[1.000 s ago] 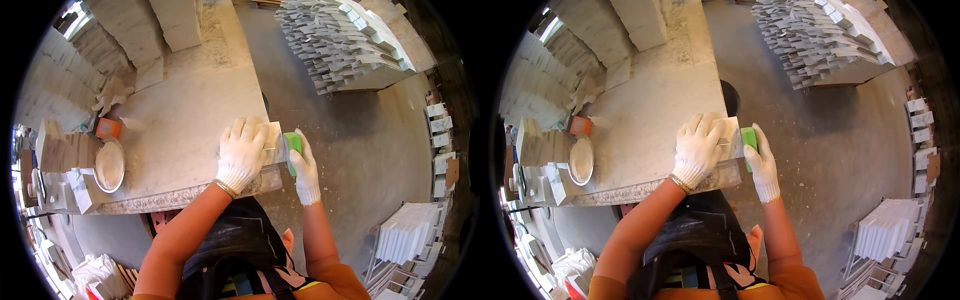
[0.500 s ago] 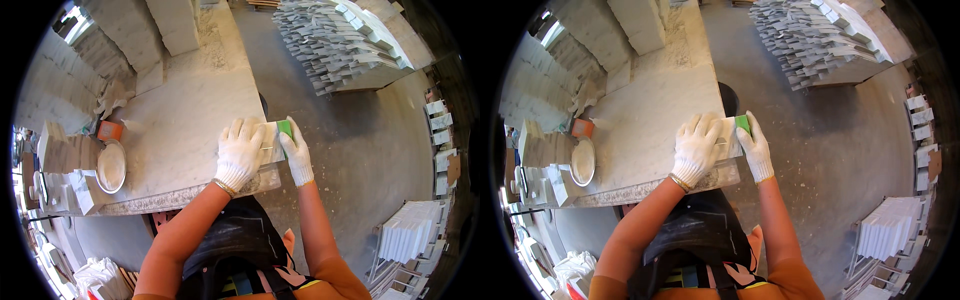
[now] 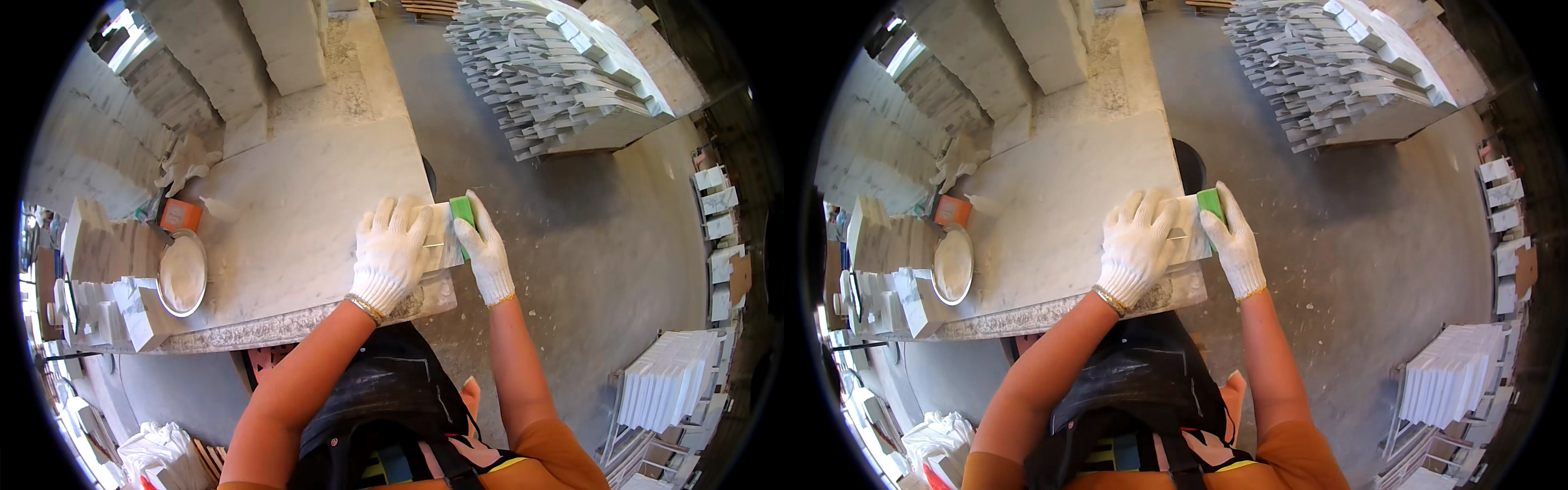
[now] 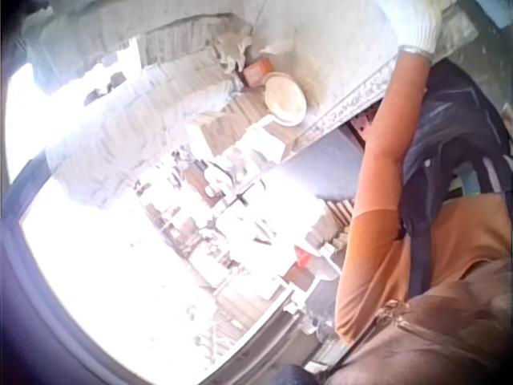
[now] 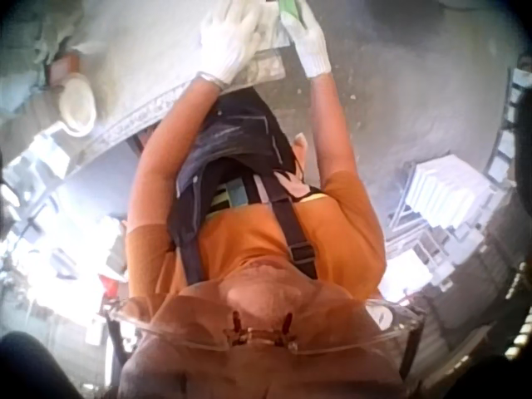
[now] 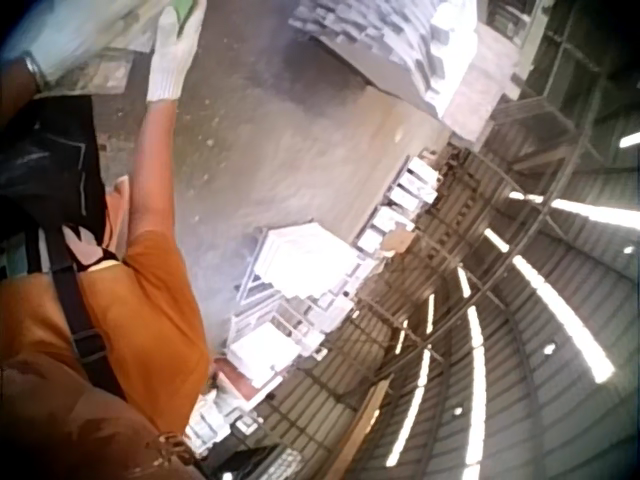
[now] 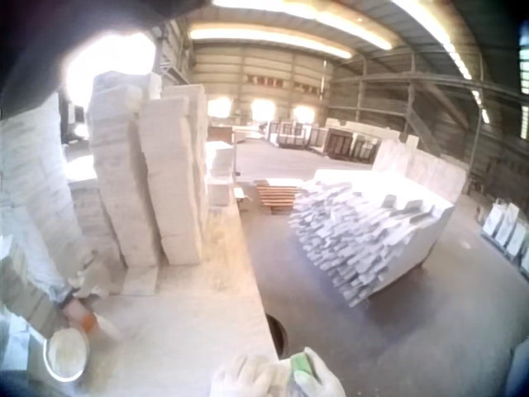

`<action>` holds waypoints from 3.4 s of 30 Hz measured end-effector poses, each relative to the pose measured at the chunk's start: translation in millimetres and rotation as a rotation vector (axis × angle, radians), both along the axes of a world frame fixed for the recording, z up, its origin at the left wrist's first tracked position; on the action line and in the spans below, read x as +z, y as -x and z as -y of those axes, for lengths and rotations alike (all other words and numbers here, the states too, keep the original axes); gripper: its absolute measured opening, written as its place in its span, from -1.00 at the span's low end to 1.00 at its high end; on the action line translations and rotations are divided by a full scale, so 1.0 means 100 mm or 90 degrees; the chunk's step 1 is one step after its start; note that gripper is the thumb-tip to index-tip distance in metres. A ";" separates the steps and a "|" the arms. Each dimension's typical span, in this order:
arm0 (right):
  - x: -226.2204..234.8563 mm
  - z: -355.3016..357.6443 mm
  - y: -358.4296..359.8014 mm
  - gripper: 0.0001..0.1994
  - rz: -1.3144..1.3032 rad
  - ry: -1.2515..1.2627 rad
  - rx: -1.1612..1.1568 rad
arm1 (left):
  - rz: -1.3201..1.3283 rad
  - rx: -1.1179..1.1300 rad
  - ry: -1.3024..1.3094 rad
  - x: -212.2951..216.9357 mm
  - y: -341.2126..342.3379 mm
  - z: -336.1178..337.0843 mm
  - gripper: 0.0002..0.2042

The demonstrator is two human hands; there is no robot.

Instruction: The person applies a white paste to small square stone tiles using a metal putty knife, then scrapes and smooths the surface. They also use a green sponge to wipe the tile edges and surface. The person handles multiple tiles one at a time, repeating the application and cleaning steps.

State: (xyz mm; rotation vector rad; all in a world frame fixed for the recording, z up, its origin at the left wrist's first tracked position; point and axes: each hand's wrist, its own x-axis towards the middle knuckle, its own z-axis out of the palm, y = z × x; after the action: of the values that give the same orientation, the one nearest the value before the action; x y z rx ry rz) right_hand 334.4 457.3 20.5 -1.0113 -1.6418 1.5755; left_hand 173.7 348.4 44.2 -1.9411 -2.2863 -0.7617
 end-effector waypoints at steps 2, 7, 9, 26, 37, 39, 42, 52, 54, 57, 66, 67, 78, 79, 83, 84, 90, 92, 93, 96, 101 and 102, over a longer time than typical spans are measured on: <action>0.20 0.13 -0.06 -0.28 0.020 0.020 0.025 | 0.010 0.012 0.009 -0.04 0.02 0.03 -0.53; 0.23 0.31 -0.13 -0.28 0.009 0.013 0.024 | 0.033 0.009 0.012 -0.04 0.02 0.03 -0.55; 0.05 0.19 -0.05 -0.29 -0.042 0.089 -0.006 | 0.005 0.013 -0.012 -0.10 0.01 0.04 -0.55; -0.16 0.26 -0.06 -0.31 -0.140 0.214 -0.062 | 0.008 0.008 -0.012 -0.04 0.01 0.02 -0.54; 0.07 0.20 0.01 -0.32 0.040 -0.027 -0.047 | 0.004 0.000 -0.025 -0.05 0.01 0.01 -0.59; 0.06 0.11 0.06 -0.32 0.019 0.011 -0.049 | 0.000 0.004 -0.025 -0.03 0.00 0.01 -0.59; 0.17 0.18 -0.01 -0.32 0.023 0.024 -0.024 | 0.002 0.009 -0.024 -0.13 0.02 0.01 -0.55; 0.06 0.10 0.08 -0.32 0.038 -0.009 -0.041 | -0.015 0.023 -0.013 -0.07 0.00 0.04 -0.57; 0.07 0.08 0.02 -0.32 0.054 -0.022 -0.027 | 0.011 0.004 -0.010 -0.04 0.02 0.00 -0.57; 0.31 0.34 -0.11 -0.33 0.116 -0.076 0.030 | 0.033 0.007 -0.027 -0.06 0.05 0.04 -0.57; 0.00 0.12 0.02 -0.29 -0.058 0.133 -0.051 | 0.005 0.001 -0.021 -0.02 0.02 -0.01 -0.56; 0.00 0.17 -0.03 -0.29 -0.075 0.160 -0.046 | 0.019 0.003 -0.008 -0.03 0.01 0.01 -0.56; -0.10 0.31 -0.10 -0.27 -0.087 0.184 -0.068 | -0.006 0.017 -0.033 -0.07 0.00 0.01 -0.57; -0.03 0.30 -0.10 -0.27 -0.059 0.175 -0.057 | -0.008 0.028 -0.037 -0.09 0.00 0.02 -0.58; 0.28 0.41 -0.22 -0.30 0.050 0.034 -0.008 | 0.018 0.004 -0.036 -0.10 0.03 0.02 -0.57; 0.25 0.42 -0.19 -0.30 0.057 -0.002 0.000 | 0.024 0.009 -0.028 -0.09 0.04 0.04 -0.58; -0.05 0.09 0.04 -0.31 0.020 0.039 -0.046 | 0.010 0.007 -0.025 -0.01 -0.01 0.02 -0.58; 0.01 0.11 0.04 -0.30 0.041 0.028 -0.028 | 0.014 0.012 -0.025 -0.06 0.01 0.03 -0.57; 0.08 0.15 -0.03 -0.30 0.058 0.023 -0.019 | 0.021 0.005 -0.023 -0.08 0.02 0.02 -0.57; 0.23 0.33 -0.11 -0.30 0.089 -0.052 0.007 | 0.011 0.011 -0.028 -0.12 0.03 0.03 -0.57; 0.13 0.21 0.03 -0.32 0.073 -0.044 -0.024 | 0.008 0.007 -0.011 -0.04 0.03 0.03 -0.58; 0.08 0.14 0.06 -0.32 0.048 0.000 -0.037 | -0.004 0.011 -0.033 -0.08 0.00 0.03 -0.58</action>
State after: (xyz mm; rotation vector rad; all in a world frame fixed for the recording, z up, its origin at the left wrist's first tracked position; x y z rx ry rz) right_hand 328.8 443.1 28.8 -1.1207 -1.6475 1.5153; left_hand 173.4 345.2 36.3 -1.8980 -2.2535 -0.8033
